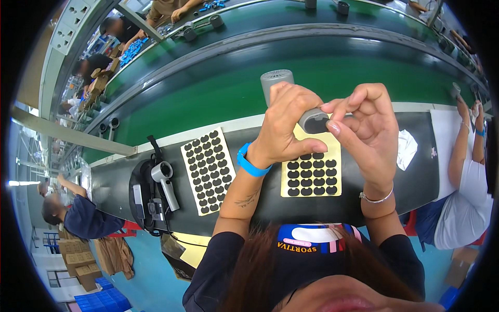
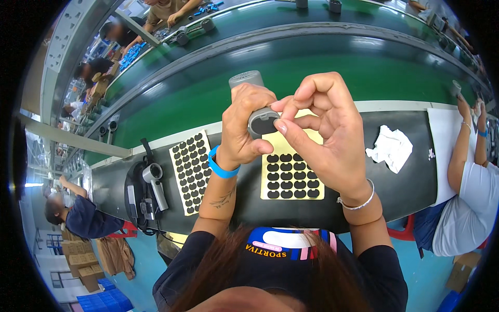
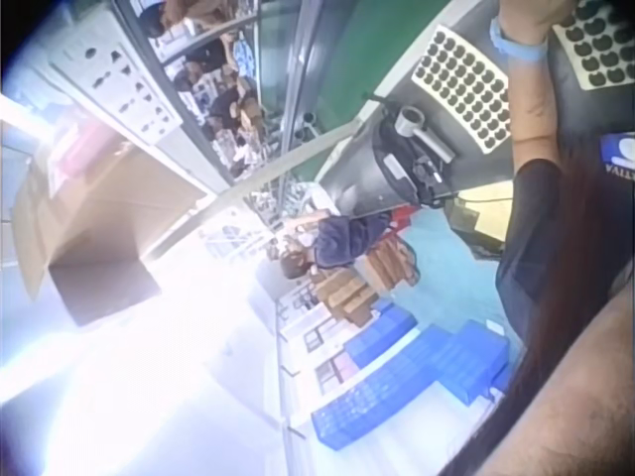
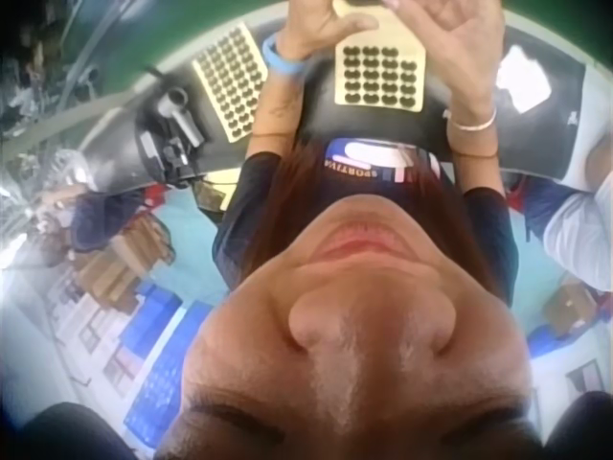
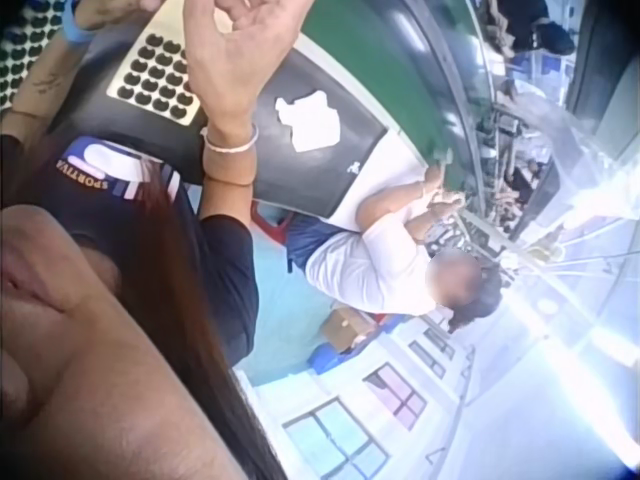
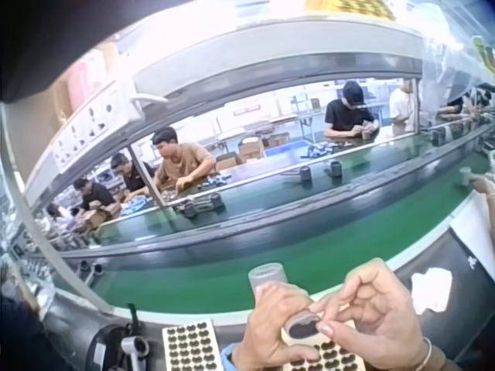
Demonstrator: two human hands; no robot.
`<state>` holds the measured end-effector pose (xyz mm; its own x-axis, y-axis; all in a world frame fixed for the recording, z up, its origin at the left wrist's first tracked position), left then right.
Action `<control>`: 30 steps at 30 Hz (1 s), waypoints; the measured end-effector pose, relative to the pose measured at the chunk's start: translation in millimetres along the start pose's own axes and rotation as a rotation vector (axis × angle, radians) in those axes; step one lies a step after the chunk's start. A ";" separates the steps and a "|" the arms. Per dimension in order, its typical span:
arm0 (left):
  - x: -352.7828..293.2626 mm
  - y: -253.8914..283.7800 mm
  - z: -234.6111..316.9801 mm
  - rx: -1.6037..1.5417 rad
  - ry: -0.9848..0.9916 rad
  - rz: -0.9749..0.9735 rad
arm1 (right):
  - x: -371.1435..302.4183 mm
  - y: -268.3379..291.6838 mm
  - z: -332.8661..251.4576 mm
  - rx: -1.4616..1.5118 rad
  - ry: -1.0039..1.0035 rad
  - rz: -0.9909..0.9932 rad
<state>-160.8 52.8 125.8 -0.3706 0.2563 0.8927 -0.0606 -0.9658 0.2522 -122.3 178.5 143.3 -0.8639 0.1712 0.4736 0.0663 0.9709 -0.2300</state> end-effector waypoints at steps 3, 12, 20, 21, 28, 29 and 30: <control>0.9 0.0 -0.1 0.000 -0.002 -0.004 | 0.5 -0.3 0.5 -0.003 -0.007 -0.004; 1.5 0.5 0.2 0.012 -0.008 -0.007 | -0.4 -2.2 0.0 -0.026 -0.033 -0.024; 0.9 -0.7 0.4 0.007 -0.028 0.009 | -0.6 -1.4 -2.6 -0.052 0.005 0.009; 0.9 -0.8 0.5 0.009 -0.029 0.009 | -0.8 -1.6 -2.9 -0.057 0.008 0.009; 1.4 -0.3 1.9 0.021 -0.031 0.005 | -1.7 -1.7 -3.5 -0.077 -0.002 0.019; 1.8 -0.3 2.5 0.028 -0.033 0.006 | -1.8 -1.9 -4.9 -0.087 0.002 0.016; 2.4 -0.2 3.2 0.035 -0.036 0.006 | -2.0 -2.1 -5.9 -0.096 0.007 0.013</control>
<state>-158.7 53.7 129.1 -0.3373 0.2523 0.9069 -0.0261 -0.9655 0.2589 -117.8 177.1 147.9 -0.8592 0.1852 0.4770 0.1257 0.9800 -0.1541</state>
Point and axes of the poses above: each hand's wrist, its own x-axis towards the middle knuckle, its own y-axis out of the back of the hand, z = x × y, the point moved 8 cm from there along x, towards the middle knuckle, and after that the axes turned 9 degrees about z, right-handed, at the moved point
